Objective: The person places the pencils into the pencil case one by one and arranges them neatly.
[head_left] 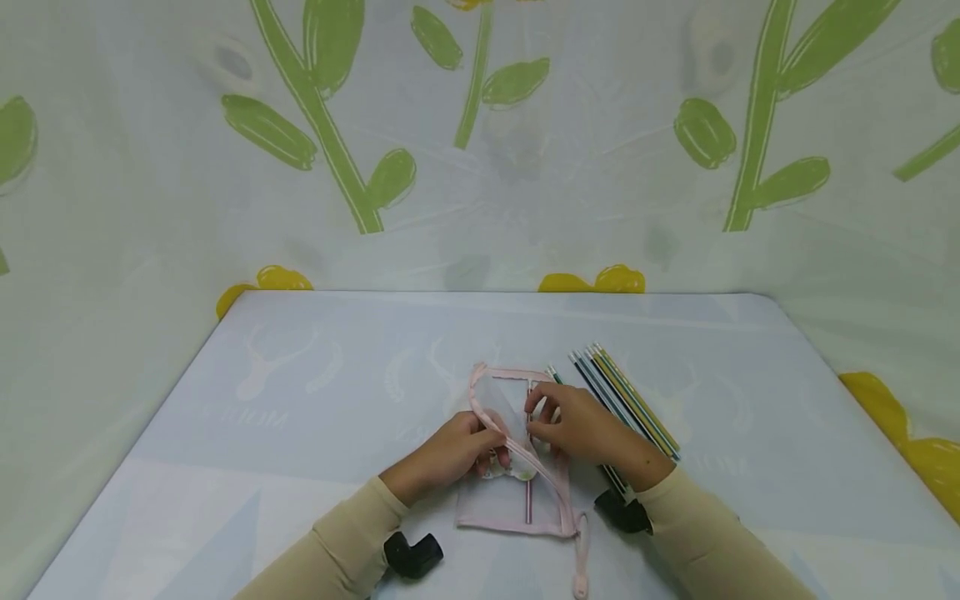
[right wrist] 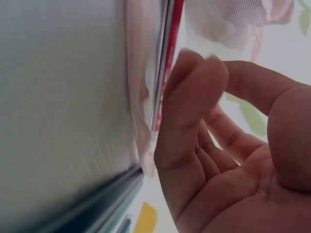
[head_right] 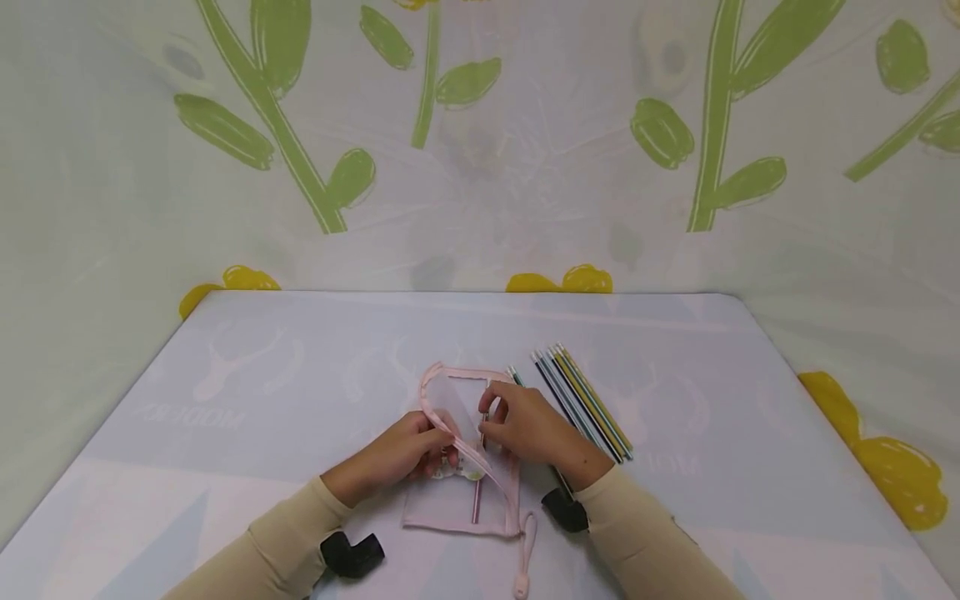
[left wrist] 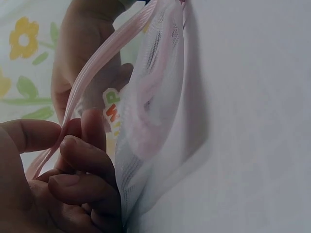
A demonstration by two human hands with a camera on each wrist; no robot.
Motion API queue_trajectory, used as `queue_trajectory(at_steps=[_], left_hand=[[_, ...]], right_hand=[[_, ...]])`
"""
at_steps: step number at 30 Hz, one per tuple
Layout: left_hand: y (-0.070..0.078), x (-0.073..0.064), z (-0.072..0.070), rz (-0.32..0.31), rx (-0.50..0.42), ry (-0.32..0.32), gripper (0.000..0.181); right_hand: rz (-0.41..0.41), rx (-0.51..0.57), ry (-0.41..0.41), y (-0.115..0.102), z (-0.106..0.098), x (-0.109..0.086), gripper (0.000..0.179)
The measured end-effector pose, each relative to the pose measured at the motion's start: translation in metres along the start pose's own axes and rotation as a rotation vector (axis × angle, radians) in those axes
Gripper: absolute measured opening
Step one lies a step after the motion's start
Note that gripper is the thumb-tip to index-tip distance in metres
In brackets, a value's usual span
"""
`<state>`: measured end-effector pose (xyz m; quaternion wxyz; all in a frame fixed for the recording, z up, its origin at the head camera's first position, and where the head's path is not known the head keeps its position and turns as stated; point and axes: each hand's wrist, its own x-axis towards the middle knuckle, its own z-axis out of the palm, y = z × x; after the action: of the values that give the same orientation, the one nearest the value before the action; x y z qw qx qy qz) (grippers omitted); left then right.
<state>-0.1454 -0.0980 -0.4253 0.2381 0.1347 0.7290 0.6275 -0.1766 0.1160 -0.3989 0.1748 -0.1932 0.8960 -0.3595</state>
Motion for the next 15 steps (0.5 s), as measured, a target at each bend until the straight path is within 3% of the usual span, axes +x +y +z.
queue_trajectory(at_steps=[11, 15], left_hand=[[0.001, -0.001, -0.003, -0.039, 0.069, -0.002, 0.021], [0.001, -0.002, -0.003, -0.049, 0.056, -0.009, 0.022]], right_hand=[[0.015, -0.064, 0.12, 0.006, -0.018, -0.004, 0.016], [0.001, -0.074, 0.134, 0.011, -0.022, -0.004, 0.017]])
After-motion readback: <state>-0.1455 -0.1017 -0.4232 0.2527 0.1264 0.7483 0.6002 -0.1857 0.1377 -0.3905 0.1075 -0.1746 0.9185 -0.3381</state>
